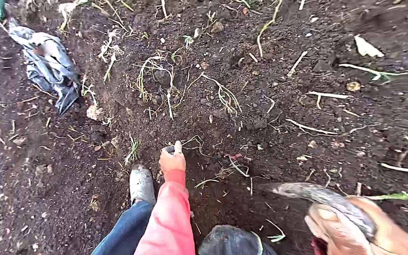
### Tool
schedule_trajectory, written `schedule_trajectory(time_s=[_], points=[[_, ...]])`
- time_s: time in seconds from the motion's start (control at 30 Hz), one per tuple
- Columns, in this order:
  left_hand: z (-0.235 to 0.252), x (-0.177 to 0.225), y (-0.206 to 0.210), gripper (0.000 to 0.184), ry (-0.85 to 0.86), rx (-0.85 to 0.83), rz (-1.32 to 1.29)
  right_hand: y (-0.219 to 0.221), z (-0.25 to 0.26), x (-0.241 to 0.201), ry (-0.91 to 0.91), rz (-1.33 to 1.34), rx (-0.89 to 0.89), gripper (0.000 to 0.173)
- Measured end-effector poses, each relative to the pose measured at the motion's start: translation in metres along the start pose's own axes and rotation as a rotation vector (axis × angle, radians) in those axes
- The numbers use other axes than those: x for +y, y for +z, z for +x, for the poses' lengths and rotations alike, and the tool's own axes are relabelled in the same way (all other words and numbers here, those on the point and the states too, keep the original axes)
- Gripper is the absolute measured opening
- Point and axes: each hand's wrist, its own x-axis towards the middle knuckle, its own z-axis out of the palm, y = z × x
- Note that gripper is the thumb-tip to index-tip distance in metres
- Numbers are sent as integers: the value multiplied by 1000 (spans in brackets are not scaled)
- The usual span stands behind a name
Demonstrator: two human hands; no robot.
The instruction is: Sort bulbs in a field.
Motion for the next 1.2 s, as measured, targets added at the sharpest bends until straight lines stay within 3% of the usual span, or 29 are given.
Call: schedule_trajectory(time_s=[0.1, 0.2, 0.3, 0.4, 0.53, 0.63, 0.7, 0.77, 0.83, 1.0, 1.1, 1.2], points=[[22, 4, 13, 42, -118, -125, -42, 13, 57, -37, -82, 115, 21, 48], [26, -5, 10, 28, -118, -119, -90, 71, 119, -38, -196, 71, 7, 48], [53, -7, -40, 25, -131, 48, -50, 136, 143, -7, -78, -95, -131, 59], [118, -34, -95, 30, -171, 216, 105, 162, 146, -5, -22, -212, -184, 58], [194, -72, -78, 54, -184, -67, 310, 178, 149, -7, -42, -312, -150, 40], [202, -78, -72, 45, -150, -138, 382, 192, 146, 5, 13, -389, -170, 41], [217, -72, -92, 41, -121, -233, 446, 203, 146, 7, 53, -455, -187, 43], [245, -56, -128, 42, 5, -373, 565, 215, 142, 6, 101, -505, -209, 44], [273, -27, -167, 37, 178, -384, 541, 226, 138, 4, 127, -554, -226, 43], [316, 63, -250, 22, 624, -137, 366, 246, 132, -4, 248, -622, -315, 38], [317, 125, -251, 21, 852, -98, 417, 242, 153, -3, 291, -586, -448, 36], [298, 173, -203, 16, 954, -169, 477, 231, 163, -10, 433, -548, -661, 37]])
